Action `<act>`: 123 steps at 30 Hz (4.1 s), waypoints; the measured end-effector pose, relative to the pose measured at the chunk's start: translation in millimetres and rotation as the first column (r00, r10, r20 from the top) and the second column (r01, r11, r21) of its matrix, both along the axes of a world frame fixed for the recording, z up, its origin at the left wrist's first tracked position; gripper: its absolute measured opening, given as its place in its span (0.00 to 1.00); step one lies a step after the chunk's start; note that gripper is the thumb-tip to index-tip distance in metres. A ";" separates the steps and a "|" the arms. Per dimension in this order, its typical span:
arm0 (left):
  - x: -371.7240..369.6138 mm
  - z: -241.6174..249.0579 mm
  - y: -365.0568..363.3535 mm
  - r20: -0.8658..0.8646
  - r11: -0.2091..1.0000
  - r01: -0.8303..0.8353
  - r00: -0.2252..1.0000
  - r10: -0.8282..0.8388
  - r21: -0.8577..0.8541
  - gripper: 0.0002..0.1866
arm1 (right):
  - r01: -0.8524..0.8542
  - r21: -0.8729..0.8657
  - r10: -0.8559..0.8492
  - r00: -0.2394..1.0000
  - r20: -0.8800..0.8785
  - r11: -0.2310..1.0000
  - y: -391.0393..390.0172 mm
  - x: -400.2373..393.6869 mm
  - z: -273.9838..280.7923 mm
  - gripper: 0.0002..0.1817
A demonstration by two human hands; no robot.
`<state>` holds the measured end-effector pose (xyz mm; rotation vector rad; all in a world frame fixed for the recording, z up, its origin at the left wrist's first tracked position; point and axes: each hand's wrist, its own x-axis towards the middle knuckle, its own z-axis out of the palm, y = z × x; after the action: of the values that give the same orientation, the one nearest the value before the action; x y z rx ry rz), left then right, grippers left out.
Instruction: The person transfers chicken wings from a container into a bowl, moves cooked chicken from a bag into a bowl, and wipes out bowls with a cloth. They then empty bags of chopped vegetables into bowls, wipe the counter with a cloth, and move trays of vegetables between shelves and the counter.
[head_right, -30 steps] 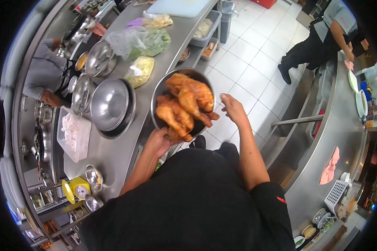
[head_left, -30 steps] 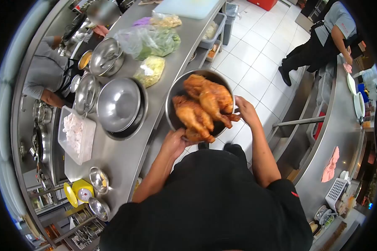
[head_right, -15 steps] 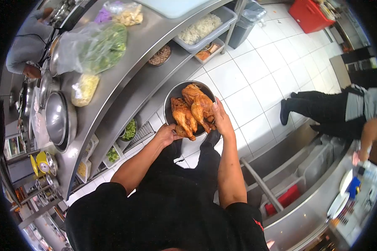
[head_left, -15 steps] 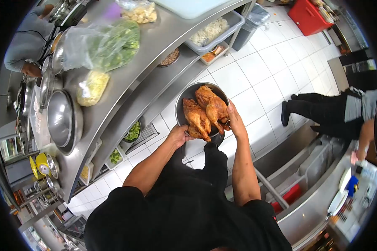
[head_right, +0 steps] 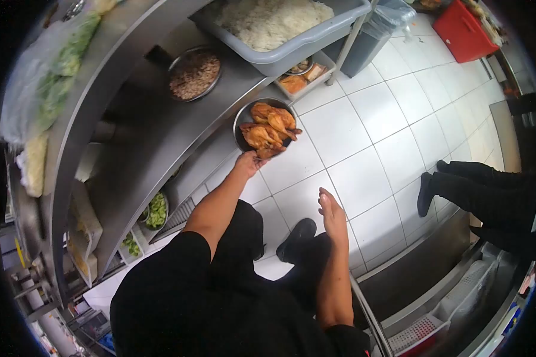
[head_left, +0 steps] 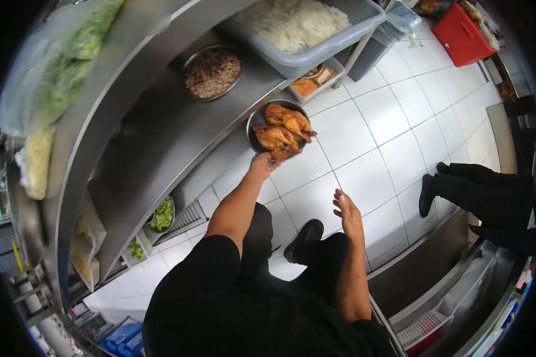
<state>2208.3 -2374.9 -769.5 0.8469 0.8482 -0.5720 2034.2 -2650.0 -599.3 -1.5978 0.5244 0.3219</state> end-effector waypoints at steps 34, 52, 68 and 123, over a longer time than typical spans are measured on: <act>-217.2 683.1 223.7 0.589 -0.088 -0.600 0.799 -0.120 0.795 0.14 | -0.280 -0.959 0.965 0.234 -0.117 -0.049 247.6 186.0 426.2 0.41; -172.4 699.0 384.7 0.374 -0.486 -0.389 0.918 -0.133 0.783 0.31 | -0.153 -0.798 0.803 0.263 0.536 0.583 311.8 365.8 549.3 0.22; -128.5 730.9 254.8 0.336 -0.457 -0.319 0.941 -0.048 0.830 0.20 | -0.325 -0.939 0.943 0.333 -0.004 0.110 428.2 577.7 422.0 0.27; -80.9 792.8 308.3 0.867 0.395 -0.905 0.321 0.382 0.161 0.22 | -0.342 -0.929 0.672 -0.657 0.343 0.140 466.2 222.9 594.1 0.15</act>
<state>2127.4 -2066.6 23.3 1.0785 0.5440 0.9536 2257.1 -2183.8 -5.2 -1.6598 -2.1125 -0.0172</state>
